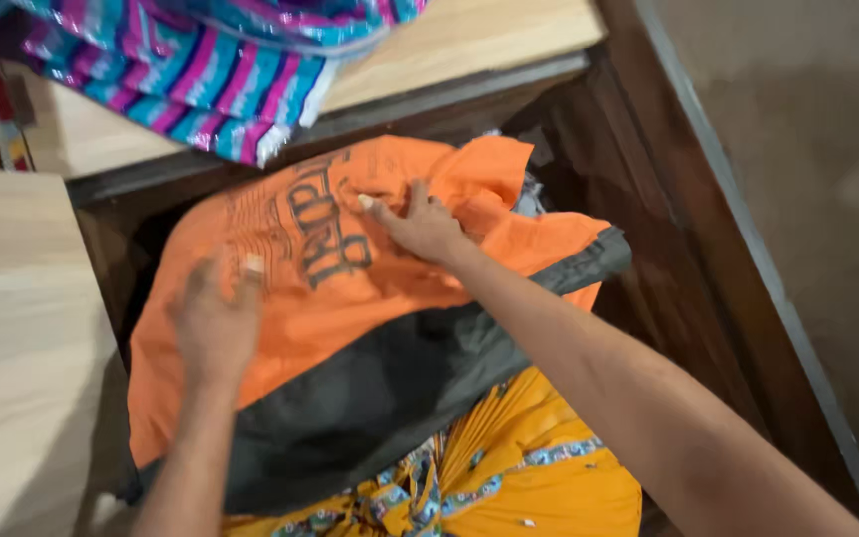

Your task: The person folds a striped cloth and places it in a drawer, then places a large yellow tied bundle and an orange and black bag into the same drawer, adjusting them to fit.

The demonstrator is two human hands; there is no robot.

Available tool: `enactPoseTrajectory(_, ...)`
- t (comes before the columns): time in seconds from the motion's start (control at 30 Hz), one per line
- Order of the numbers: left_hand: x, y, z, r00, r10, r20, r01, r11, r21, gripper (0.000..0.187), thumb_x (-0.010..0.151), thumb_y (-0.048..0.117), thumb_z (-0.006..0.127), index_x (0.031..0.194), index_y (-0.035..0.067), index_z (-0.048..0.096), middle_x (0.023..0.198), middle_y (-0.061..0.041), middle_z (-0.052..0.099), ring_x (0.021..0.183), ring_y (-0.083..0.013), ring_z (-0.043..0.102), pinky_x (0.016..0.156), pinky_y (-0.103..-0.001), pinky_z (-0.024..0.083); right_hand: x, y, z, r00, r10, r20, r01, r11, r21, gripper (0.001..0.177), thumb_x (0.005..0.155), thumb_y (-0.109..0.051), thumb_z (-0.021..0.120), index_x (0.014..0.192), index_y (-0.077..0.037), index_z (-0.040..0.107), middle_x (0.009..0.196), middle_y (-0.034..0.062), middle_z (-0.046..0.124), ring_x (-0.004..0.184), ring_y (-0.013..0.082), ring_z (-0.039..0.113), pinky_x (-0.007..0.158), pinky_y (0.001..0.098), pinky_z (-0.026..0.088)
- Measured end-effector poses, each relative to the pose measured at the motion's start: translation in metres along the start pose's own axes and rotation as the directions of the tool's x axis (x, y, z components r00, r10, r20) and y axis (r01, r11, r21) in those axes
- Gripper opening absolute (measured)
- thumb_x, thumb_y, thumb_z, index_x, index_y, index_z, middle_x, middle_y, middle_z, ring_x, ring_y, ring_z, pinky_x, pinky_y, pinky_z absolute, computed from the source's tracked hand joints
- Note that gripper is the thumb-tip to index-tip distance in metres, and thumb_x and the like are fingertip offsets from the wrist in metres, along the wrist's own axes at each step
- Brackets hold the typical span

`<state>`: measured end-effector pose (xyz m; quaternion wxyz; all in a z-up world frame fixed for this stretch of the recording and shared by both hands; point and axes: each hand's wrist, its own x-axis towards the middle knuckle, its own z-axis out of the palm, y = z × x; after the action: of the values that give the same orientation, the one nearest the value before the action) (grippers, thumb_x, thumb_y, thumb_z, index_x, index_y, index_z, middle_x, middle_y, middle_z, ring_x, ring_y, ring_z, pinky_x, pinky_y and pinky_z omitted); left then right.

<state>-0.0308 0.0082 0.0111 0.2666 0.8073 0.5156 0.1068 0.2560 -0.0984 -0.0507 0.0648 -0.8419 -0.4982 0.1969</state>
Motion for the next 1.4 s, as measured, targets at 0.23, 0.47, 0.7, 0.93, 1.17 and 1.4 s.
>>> enactPoseTrajectory(0.23, 0.025, -0.036, -0.024, 0.981, 0.066, 0.184, -0.087, 0.991, 0.104, 0.092, 0.088, 0.068, 0.062, 0.155, 0.007, 0.044, 0.159, -0.026, 0.037, 0.141, -0.0488, 0.038, 0.110, -0.060, 0.033, -0.051, -0.048, -0.048, 0.992, 0.052, -0.118, -0.004, 0.925, 0.379, 0.126, 0.076, -0.078, 0.070, 0.165, -0.008, 0.015, 0.167, 0.0326, 0.011, 0.150, 0.0567, 0.013, 0.119, 0.0638, 0.018)
enactPoseTrajectory(0.47, 0.006, -0.015, -0.010, 0.977, 0.215, -0.012, -0.203, 0.939, 0.278, 0.078, 0.088, 0.066, 0.067, 0.143, 0.012, 0.059, 0.148, -0.020, 0.050, 0.136, -0.0424, 0.045, 0.108, -0.061, 0.030, -0.159, -0.088, -0.057, 0.894, -0.327, 0.308, 0.387, 0.909, -0.158, 0.137, 0.055, -0.074, 0.086, 0.160, -0.020, 0.017, 0.166, 0.0239, 0.010, 0.150, 0.0528, 0.009, 0.117, 0.0664, 0.011)
enactPoseTrajectory(0.7, -0.056, 0.039, -0.025, 0.860, 0.509, -0.042, -0.502, 0.857, 0.113, 0.050, 0.085, 0.041, 0.077, 0.122, 0.008, 0.068, 0.128, -0.012, 0.062, 0.129, -0.0368, 0.053, 0.115, -0.058, 0.037, -0.153, -0.090, -0.013, 0.938, -0.243, 0.246, 0.319, 0.885, -0.341, 0.139, 0.055, -0.070, 0.087, 0.162, -0.021, 0.013, 0.168, 0.0233, 0.008, 0.152, 0.0513, 0.009, 0.119, 0.0654, 0.012)
enactPoseTrajectory(0.93, -0.201, 0.056, 0.006, 0.836, 0.515, 0.192, -0.496, 0.857, -0.141, 0.014, 0.088, 0.025, 0.075, 0.098, 0.015, 0.073, 0.092, -0.007, 0.065, 0.090, -0.0290, 0.064, 0.080, -0.046, 0.050, -0.167, -0.082, -0.016, 0.947, -0.282, 0.152, 0.310, 0.927, -0.211, 0.128, 0.056, -0.059, 0.090, 0.161, -0.024, 0.024, 0.168, 0.0167, 0.013, 0.154, 0.0454, 0.011, 0.124, 0.0602, 0.013)
enactPoseTrajectory(1.17, -0.303, 0.036, 0.069, 0.852, 0.289, 0.437, -0.321, 0.947, 0.000, 0.042, 0.080, 0.044, 0.080, 0.110, 0.014, 0.073, 0.114, -0.013, 0.069, 0.108, -0.0355, 0.062, 0.097, -0.049, 0.048, -0.303, -0.027, 0.022, 0.769, -0.580, -0.269, 0.566, 0.813, -0.135, 0.072, 0.090, -0.036, 0.080, 0.153, -0.023, 0.048, 0.165, 0.0120, 0.036, 0.155, 0.0418, 0.030, 0.127, 0.0560, 0.030)
enactPoseTrajectory(1.4, -0.356, 0.075, 0.069, 0.822, 0.425, 0.380, -0.498, 0.860, 0.115, 0.098, 0.061, 0.063, 0.083, 0.139, 0.011, 0.057, 0.149, -0.024, 0.041, 0.139, -0.0445, 0.035, 0.111, -0.059, 0.032, -0.426, 0.015, 0.048, 0.909, -0.390, -0.147, 0.405, 0.909, 0.097, 0.064, 0.082, -0.046, 0.081, 0.129, -0.010, 0.057, 0.121, 0.0148, 0.056, 0.116, 0.0375, 0.052, 0.099, 0.0514, 0.043)
